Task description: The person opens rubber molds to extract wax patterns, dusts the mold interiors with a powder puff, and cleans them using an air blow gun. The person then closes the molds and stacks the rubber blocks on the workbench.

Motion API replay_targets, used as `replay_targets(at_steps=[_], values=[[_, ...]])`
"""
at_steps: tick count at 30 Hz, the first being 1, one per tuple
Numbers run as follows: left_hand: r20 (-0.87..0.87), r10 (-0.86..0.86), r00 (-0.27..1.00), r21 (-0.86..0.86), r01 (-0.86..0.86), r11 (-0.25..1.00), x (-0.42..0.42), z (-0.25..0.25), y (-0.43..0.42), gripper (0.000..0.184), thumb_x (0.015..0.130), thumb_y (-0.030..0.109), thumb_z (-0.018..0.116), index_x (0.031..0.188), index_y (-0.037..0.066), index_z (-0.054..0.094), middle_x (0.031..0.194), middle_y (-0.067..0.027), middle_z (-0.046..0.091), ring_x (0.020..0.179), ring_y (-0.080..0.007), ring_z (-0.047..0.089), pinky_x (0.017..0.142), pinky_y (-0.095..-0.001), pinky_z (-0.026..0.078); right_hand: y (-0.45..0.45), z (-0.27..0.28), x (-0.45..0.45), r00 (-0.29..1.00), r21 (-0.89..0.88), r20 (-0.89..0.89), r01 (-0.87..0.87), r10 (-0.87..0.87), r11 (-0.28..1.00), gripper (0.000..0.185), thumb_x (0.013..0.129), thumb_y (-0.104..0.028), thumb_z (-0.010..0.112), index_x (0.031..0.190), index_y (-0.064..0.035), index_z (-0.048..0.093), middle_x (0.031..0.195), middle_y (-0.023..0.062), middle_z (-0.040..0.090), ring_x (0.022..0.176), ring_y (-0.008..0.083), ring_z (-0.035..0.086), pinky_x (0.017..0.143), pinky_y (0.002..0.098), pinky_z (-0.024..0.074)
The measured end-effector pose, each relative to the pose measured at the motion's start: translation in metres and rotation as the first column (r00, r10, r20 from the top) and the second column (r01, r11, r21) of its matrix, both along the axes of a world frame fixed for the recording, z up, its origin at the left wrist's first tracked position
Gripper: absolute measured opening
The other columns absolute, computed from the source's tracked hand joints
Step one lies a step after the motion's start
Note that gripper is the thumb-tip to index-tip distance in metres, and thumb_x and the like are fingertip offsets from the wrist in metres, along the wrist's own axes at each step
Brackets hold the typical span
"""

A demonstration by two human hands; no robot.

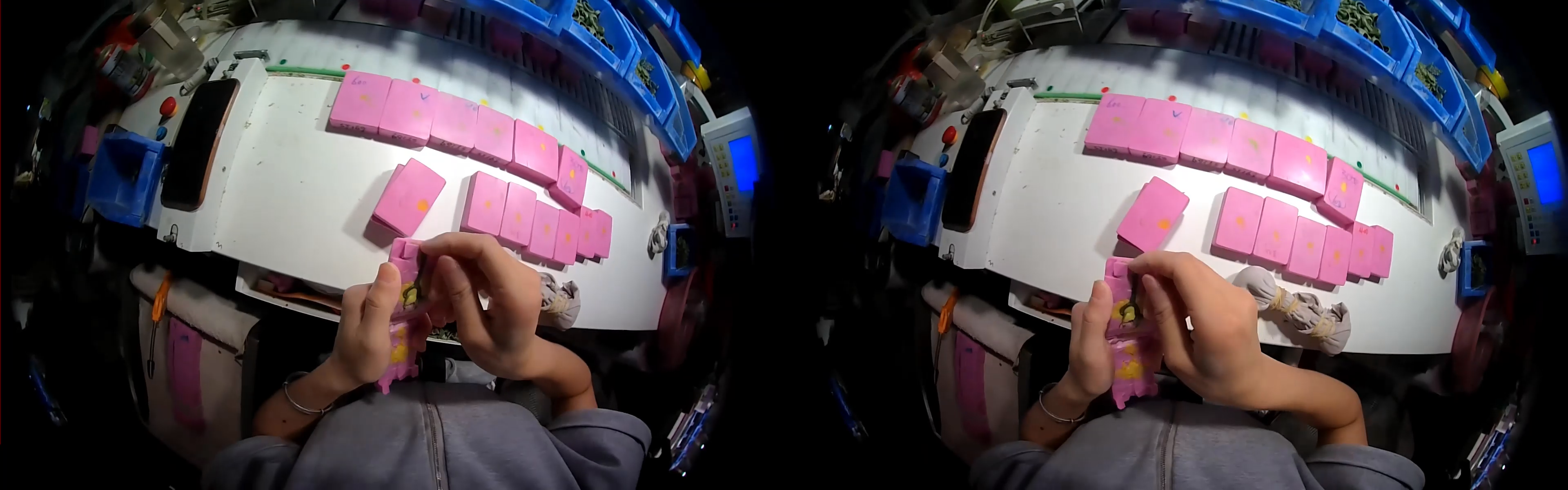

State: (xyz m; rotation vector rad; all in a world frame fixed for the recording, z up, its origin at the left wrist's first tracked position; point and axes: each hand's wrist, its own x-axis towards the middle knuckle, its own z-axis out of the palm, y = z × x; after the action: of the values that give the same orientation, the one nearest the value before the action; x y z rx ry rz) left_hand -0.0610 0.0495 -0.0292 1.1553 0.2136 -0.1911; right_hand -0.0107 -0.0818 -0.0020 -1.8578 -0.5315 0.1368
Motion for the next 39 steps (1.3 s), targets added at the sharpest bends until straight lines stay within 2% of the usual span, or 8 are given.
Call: replay_targets(at_steps=[5, 9, 16, 19, 24, 29, 33, 39], values=[[-0.03, -0.013, 0.999, 0.031, 0.014, 0.999, 0.008, 0.001, -0.002, 0.054, 0.098, 0.034, 0.023, 0.081, -0.004, 0.057, 0.063, -0.0069, 0.057, 0.049, -0.0114, 0.051, 0.046, -0.0238, 0.041, -0.008, 0.005, 0.008, 0.909, 0.291, -0.4, 0.005, 0.117, 0.957, 0.011, 0.089, -0.002, 0.05, 0.099, 0.0021, 0.05, 0.07, 0.003, 0.052, 0.057, 0.0073, 0.053, 0.051, 0.0207, 0.047], [-0.02, -0.069, 0.997, 0.098, 0.07, 0.993, 0.017, 0.004, -0.004, 0.055, 0.098, 0.033, 0.023, 0.078, -0.005, 0.057, 0.059, -0.0072, 0.056, 0.048, -0.0114, 0.05, 0.045, -0.0241, 0.04, -0.019, 0.01, 0.02, 0.827, 0.226, -0.55, 0.011, 0.118, 0.974, 0.017, 0.084, -0.005, 0.06, 0.097, 0.0014, 0.052, 0.07, 0.0024, 0.052, 0.065, 0.0072, 0.053, 0.057, 0.0213, 0.049], [-0.031, -0.155, 0.987, 0.114, 0.158, 0.981, 0.028, -0.002, -0.018, 0.056, 0.098, 0.034, 0.022, 0.076, -0.005, 0.056, 0.056, -0.0079, 0.054, 0.046, -0.0109, 0.05, 0.044, -0.0243, 0.04, -0.04, 0.004, 0.025, 0.963, -0.072, -0.24, -0.147, 0.126, 0.987, 0.004, 0.084, 0.0, 0.059, 0.083, 0.0021, 0.056, 0.077, 0.0035, 0.052, 0.061, 0.0054, 0.054, 0.05, 0.0175, 0.0466], [-0.155, -0.189, 0.97, -0.025, 0.187, 0.982, 0.033, 0.005, -0.02, 0.058, 0.098, 0.035, 0.02, 0.078, -0.005, 0.056, 0.057, -0.008, 0.055, 0.046, -0.011, 0.05, 0.045, -0.0236, 0.04, -0.044, 0.008, 0.026, 0.872, 0.1, -0.476, -0.073, 0.112, 0.992, 0.004, 0.083, 0.001, 0.059, 0.082, 0.0027, 0.056, 0.078, 0.0046, 0.053, 0.061, 0.0059, 0.054, 0.049, 0.0183, 0.0472], [-0.209, -0.179, 0.961, -0.044, 0.173, 0.984, 0.038, 0.01, -0.024, 0.058, 0.097, 0.035, 0.02, 0.079, -0.005, 0.057, 0.058, -0.0083, 0.056, 0.046, -0.0108, 0.051, 0.045, -0.0231, 0.04, -0.049, 0.002, 0.031, 0.896, 0.102, -0.42, -0.111, 0.144, 0.988, 0.004, 0.081, 0.004, 0.06, 0.082, 0.0029, 0.056, 0.078, 0.0051, 0.054, 0.06, 0.0064, 0.054, 0.049, 0.0185, 0.0473], [-0.166, -0.218, 0.962, -0.001, 0.221, 0.975, 0.039, 0.003, -0.024, 0.056, 0.097, 0.032, 0.021, 0.073, -0.004, 0.056, 0.057, -0.0077, 0.055, 0.045, -0.0104, 0.05, 0.045, -0.0237, 0.039, -0.055, 0.0, 0.035, 0.966, -0.076, -0.102, -0.244, 0.236, 0.967, 0.008, 0.077, 0.007, 0.062, 0.081, 0.0024, 0.056, 0.077, 0.0058, 0.054, 0.057, 0.0112, 0.056, 0.053, 0.0213, 0.0484], [-0.158, -0.228, 0.961, 0.0, 0.231, 0.973, 0.04, 0.003, -0.027, 0.054, 0.097, 0.031, 0.022, 0.072, -0.003, 0.055, 0.055, -0.0069, 0.054, 0.046, -0.0096, 0.05, 0.045, -0.0238, 0.039, -0.059, -0.003, 0.032, 0.964, -0.029, -0.118, -0.242, 0.237, 0.97, 0.008, 0.078, 0.007, 0.06, 0.082, 0.0029, 0.055, 0.079, 0.007, 0.053, 0.058, 0.013, 0.058, 0.055, 0.0224, 0.0486], [-0.203, -0.12, 0.972, -0.159, 0.088, 0.983, 0.043, 0.008, -0.038, 0.049, 0.098, 0.03, 0.024, 0.086, -0.005, 0.057, 0.069, -0.0104, 0.059, 0.05, -0.0108, 0.052, 0.047, -0.0241, 0.041, -0.058, 0.009, 0.019, 0.895, 0.229, -0.422, -0.054, 0.149, 0.972, 0.011, 0.076, 0.01, 0.059, 0.082, 0.0028, 0.053, 0.077, 0.0097, 0.051, 0.062, 0.0168, 0.059, 0.054, 0.0249, 0.0487]])
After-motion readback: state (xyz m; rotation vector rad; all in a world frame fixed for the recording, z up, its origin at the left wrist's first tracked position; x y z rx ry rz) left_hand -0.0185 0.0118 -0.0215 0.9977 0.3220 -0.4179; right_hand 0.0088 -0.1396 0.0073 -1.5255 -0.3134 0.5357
